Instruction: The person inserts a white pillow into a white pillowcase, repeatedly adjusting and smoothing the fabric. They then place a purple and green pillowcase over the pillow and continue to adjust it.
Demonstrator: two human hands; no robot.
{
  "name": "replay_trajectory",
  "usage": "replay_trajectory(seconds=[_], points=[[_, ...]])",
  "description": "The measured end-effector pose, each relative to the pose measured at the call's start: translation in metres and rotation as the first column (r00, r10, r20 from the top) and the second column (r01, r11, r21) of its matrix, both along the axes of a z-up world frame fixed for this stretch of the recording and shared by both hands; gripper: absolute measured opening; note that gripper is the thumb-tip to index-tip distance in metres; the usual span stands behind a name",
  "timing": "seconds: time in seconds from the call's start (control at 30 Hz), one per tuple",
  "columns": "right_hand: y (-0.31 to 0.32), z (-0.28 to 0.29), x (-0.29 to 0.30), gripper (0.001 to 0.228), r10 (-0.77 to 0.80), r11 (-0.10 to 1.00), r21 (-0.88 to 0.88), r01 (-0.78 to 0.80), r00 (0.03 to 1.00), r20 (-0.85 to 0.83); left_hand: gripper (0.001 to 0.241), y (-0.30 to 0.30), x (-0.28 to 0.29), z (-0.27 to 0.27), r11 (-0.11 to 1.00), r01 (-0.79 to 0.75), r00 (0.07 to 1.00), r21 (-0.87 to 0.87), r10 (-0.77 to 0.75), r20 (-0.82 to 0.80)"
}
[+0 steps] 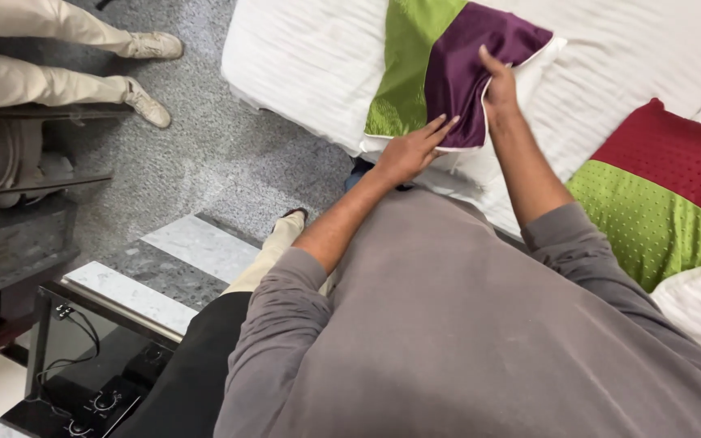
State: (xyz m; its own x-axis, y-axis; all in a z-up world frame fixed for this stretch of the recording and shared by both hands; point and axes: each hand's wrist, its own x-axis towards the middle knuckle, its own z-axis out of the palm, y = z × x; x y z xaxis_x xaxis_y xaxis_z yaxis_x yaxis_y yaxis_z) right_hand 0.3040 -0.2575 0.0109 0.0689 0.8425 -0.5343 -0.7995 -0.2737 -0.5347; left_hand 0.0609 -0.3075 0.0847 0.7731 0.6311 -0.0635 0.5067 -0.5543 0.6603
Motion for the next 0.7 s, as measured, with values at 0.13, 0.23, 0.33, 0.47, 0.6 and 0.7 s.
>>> replay_trajectory(seconds=[0.13,0.23,0.33,0.47,0.6,0.7], points=[[0.029,-0.002,0.015,0.043,-0.016,0.996,0.091,0.024,0.996,-0.087,0.068,-0.002,-0.019,-0.047,0.980,-0.040,0.999,-0.194,0.046,0.027],[0.048,0.022,0.001,0.038,-0.093,0.990,0.072,0.119,0.950,-0.299,0.080,0.006,-0.025,-0.109,0.844,-0.171,0.985,-0.509,0.162,-0.062],[0.057,0.046,-0.031,0.040,-0.165,0.974,0.099,0.202,0.941,-0.294,0.096,0.022,-0.025,-0.138,0.427,-0.199,0.948,-0.882,0.312,-0.062],[0.064,0.107,-0.096,0.044,-0.274,0.938,0.135,0.318,0.923,-0.269,0.113,0.064,-0.026,-0.125,-0.089,0.060,0.806,-0.994,0.592,-0.005],[0.074,0.116,-0.117,0.044,-0.224,0.944,0.170,0.281,0.930,-0.291,0.107,0.139,-0.034,-0.065,-0.062,0.233,0.693,-0.970,0.710,0.121],[0.070,0.125,-0.125,0.045,-0.308,0.919,0.165,0.358,0.914,-0.265,0.095,0.183,-0.051,-0.031,0.053,0.514,0.283,-0.856,0.932,0.227]])
